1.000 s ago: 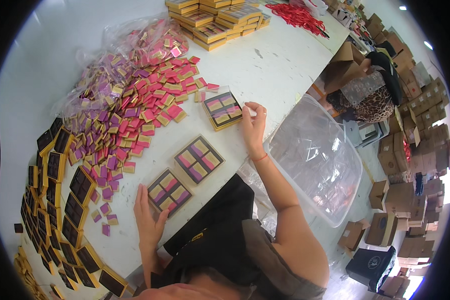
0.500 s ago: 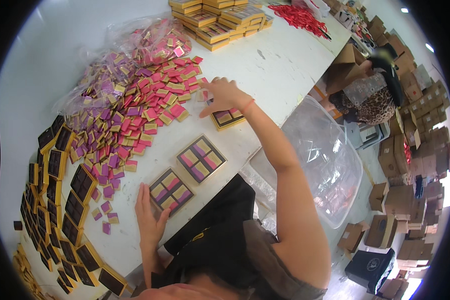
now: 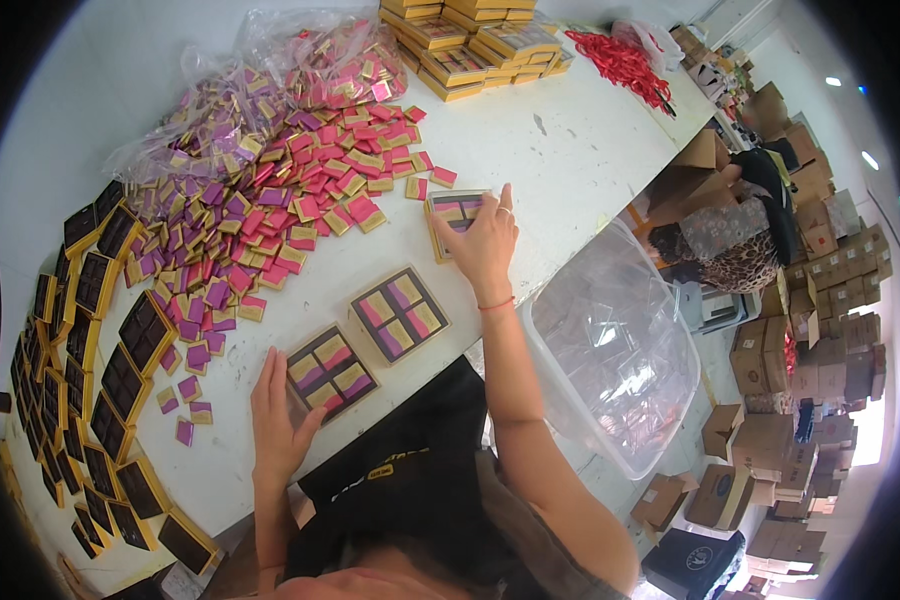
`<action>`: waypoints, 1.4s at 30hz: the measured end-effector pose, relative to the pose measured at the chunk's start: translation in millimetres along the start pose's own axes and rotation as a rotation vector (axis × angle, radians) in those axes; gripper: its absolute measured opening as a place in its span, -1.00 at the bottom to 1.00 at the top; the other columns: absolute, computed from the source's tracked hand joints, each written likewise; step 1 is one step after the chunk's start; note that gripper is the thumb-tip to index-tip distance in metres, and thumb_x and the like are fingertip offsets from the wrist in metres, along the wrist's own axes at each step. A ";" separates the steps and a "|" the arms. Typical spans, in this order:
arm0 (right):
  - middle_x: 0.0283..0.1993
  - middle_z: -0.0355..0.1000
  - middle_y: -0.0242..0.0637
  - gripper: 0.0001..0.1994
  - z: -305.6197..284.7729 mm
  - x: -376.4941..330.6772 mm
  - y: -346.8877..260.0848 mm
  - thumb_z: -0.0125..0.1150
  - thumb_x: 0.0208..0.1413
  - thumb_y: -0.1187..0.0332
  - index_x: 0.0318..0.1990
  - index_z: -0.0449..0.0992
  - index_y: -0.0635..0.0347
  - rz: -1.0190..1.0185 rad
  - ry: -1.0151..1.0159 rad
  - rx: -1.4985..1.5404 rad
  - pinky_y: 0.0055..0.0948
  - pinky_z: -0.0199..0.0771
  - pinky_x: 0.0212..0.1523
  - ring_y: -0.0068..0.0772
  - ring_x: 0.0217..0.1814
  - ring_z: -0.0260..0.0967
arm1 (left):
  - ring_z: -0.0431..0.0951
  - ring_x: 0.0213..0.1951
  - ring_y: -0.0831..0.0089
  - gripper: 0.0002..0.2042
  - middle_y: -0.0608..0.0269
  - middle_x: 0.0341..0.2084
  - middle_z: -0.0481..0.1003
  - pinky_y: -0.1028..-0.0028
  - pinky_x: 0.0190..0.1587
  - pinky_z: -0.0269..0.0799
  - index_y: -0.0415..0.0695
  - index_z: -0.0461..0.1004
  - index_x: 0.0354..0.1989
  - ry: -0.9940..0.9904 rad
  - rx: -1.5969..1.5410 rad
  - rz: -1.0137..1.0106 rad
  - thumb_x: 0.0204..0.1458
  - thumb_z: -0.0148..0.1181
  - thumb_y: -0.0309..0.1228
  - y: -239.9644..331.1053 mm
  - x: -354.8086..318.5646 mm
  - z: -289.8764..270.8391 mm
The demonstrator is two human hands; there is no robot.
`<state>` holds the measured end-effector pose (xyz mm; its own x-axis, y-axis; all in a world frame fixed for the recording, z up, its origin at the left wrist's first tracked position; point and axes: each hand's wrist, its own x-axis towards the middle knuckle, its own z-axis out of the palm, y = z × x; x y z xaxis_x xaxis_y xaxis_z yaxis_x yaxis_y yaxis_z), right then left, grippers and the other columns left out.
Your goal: The person assembles small rectangular cosmetic palettes by placing pink and purple rectangular inserts into black trays. The person picks up trays, inserts the colored pieces, and stacks the completed palettes on the table.
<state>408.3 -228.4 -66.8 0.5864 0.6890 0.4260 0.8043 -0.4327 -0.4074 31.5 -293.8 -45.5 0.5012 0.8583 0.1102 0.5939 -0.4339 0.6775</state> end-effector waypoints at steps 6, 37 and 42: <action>0.34 0.16 0.28 -0.09 4.3 -1.7 -10.6 0.29 -0.05 -0.20 0.24 0.27 0.47 -0.073 -0.087 -0.081 0.16 0.16 0.19 0.26 0.36 0.13 | 0.19 0.30 -0.02 -0.14 -0.14 0.37 0.08 0.15 0.31 0.07 -0.29 0.06 0.39 0.028 0.029 0.030 0.01 0.34 -0.12 -5.8 -0.6 4.5; 0.35 0.23 -0.16 -0.24 109.4 377.7 -54.8 0.29 -0.13 -0.18 0.28 0.36 -0.15 -0.355 0.076 -0.372 0.21 -0.02 0.32 0.08 0.42 0.02 | 0.30 0.21 -0.04 -0.12 -0.11 0.26 0.25 0.08 0.22 0.16 -0.23 0.15 0.34 0.039 0.072 0.066 -0.22 0.42 -0.25 -74.7 4.6 28.8; 0.47 0.08 -0.17 -0.08 135.8 413.3 -52.5 0.11 -0.03 -0.38 0.41 0.16 -0.05 -0.318 0.014 -0.401 0.24 -0.13 0.36 0.09 0.51 -0.12 | 0.36 0.16 -0.04 -0.33 -0.12 0.21 0.31 0.11 0.18 0.23 -0.23 0.21 0.31 0.107 0.115 0.122 -0.04 0.23 -0.41 -99.9 6.6 38.0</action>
<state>595.4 158.0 20.9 0.3055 0.8160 0.4908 0.9153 -0.3938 0.0851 -0.6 -255.2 -140.1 0.5077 0.8189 0.2677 0.6037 -0.5599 0.5675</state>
